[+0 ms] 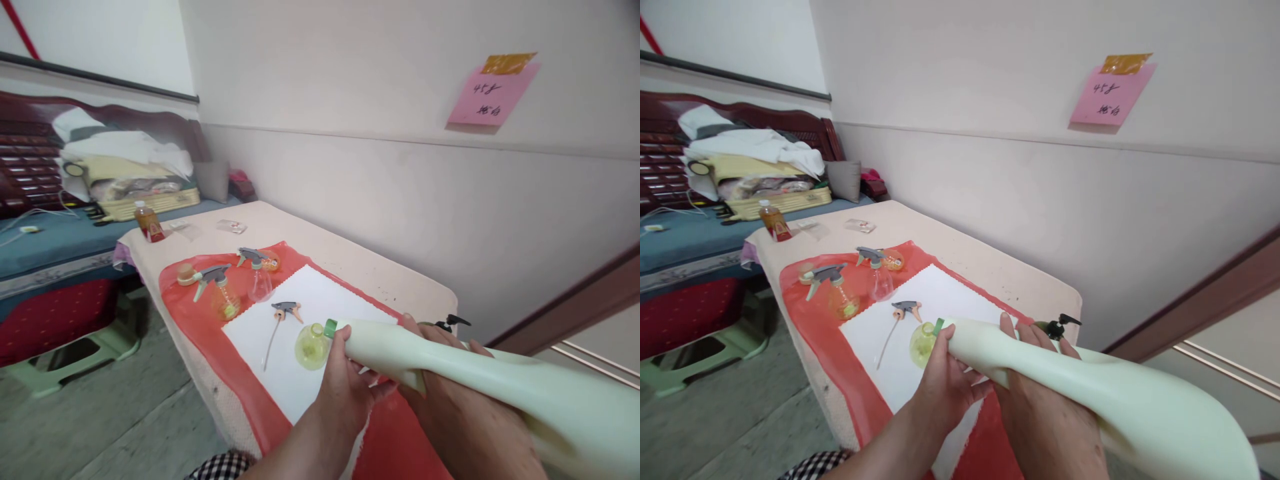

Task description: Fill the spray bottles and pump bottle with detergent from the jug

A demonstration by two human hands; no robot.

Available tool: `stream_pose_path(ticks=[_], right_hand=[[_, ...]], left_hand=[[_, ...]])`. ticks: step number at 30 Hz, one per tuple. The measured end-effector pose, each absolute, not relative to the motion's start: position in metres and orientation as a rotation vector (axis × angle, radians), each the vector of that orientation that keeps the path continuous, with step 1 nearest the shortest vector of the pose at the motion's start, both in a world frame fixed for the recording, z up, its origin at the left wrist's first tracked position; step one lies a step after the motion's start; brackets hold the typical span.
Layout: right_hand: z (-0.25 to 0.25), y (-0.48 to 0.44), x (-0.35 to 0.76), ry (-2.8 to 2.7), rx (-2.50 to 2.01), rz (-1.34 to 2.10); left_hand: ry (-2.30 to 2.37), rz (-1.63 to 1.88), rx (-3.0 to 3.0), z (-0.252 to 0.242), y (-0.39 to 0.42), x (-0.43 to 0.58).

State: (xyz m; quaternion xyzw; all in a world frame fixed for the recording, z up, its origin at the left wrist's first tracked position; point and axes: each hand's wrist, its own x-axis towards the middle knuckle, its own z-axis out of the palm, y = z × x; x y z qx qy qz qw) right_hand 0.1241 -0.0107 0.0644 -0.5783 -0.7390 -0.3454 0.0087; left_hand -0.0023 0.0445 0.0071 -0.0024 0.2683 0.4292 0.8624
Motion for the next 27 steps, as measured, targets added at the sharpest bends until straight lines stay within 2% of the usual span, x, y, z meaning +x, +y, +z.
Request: stream_pose_path(ticks=[27], right_hand=[[0.0579,-0.0101,0.1278,-2.307,-1.763,-0.997]], left_hand=[[0.566,0.900,0.008,0.0065,0.0459,-0.0018]])
